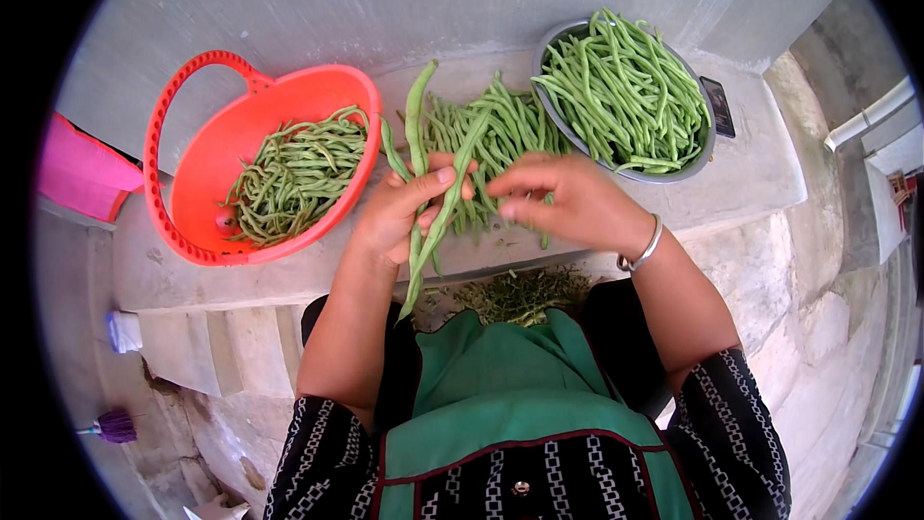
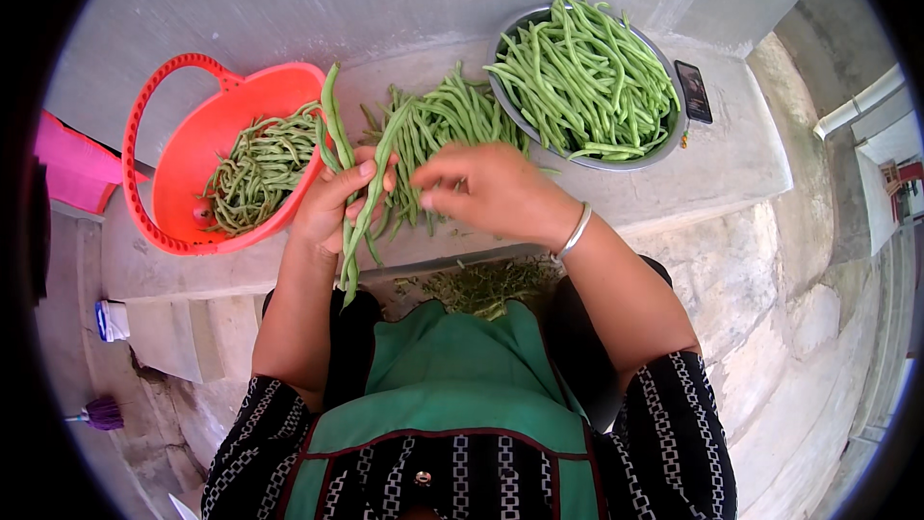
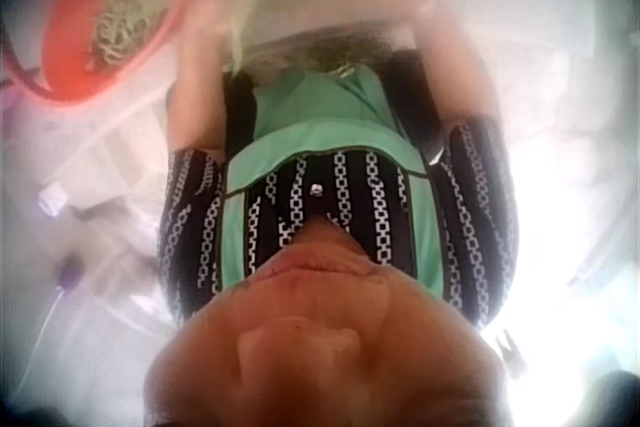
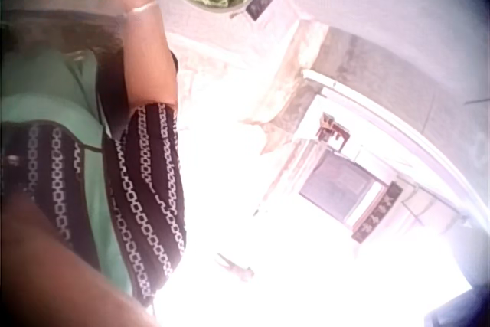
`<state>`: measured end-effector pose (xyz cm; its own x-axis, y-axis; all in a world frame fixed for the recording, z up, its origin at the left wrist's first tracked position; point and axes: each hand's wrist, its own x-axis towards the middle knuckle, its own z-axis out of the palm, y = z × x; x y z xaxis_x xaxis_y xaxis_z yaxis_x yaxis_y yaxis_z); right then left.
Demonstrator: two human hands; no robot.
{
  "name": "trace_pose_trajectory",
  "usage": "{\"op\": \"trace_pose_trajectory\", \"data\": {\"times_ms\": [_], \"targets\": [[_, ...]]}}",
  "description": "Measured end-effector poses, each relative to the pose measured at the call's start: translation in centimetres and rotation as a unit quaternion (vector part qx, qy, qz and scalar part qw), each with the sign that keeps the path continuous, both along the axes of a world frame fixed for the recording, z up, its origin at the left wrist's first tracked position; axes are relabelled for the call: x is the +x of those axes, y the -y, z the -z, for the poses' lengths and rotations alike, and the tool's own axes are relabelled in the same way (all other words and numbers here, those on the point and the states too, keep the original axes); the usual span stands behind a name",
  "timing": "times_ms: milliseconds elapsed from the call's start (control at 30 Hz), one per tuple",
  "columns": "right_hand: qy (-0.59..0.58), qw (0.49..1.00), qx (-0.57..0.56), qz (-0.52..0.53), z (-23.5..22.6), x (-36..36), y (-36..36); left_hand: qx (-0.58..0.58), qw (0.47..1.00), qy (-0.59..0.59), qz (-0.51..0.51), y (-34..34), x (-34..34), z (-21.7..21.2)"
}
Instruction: The person sits on the floor and trims the ends of green beans by hand. They pick beans from a metal bowl, snap off the tips, and place the trimmed beans into a red plastic basket.
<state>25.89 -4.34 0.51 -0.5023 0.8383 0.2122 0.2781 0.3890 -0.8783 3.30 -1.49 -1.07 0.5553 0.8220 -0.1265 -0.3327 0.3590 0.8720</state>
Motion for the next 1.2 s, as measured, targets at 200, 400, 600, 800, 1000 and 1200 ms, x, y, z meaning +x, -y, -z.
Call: {"op": "trace_pose_trajectory", "data": {"times_ms": [200,400,600,800,1000,1200], "targets": [[-0.302,0.902,-0.276,0.140,-1.3,-0.5,-1.2,0.016,0.998,-0.031,0.052,1.0,0.9,0.3],[-0.055,0.966,0.095,0.233,-0.1,-0.9,-1.2,0.011,0.997,-0.061,0.046,1.2,0.9,0.4],[0.066,0.926,0.322,0.186,-0.7,-0.6,-0.5,-0.014,0.995,-0.093,-0.042,0.4,1.7,1.3],[0.126,0.951,0.263,0.108,0.9,0.2,0.4,-0.014,0.984,-0.111,-0.136,-4.1,4.5,2.7],[0.221,0.964,0.148,0.012,2.3,1.4,0.5,0.024,0.975,-0.161,-0.151,-6.5,5.4,3.2],[0.162,0.959,0.192,0.130,1.1,0.7,-0.5,0.004,0.987,-0.147,-0.061,-2.8,3.4,2.1]]}}
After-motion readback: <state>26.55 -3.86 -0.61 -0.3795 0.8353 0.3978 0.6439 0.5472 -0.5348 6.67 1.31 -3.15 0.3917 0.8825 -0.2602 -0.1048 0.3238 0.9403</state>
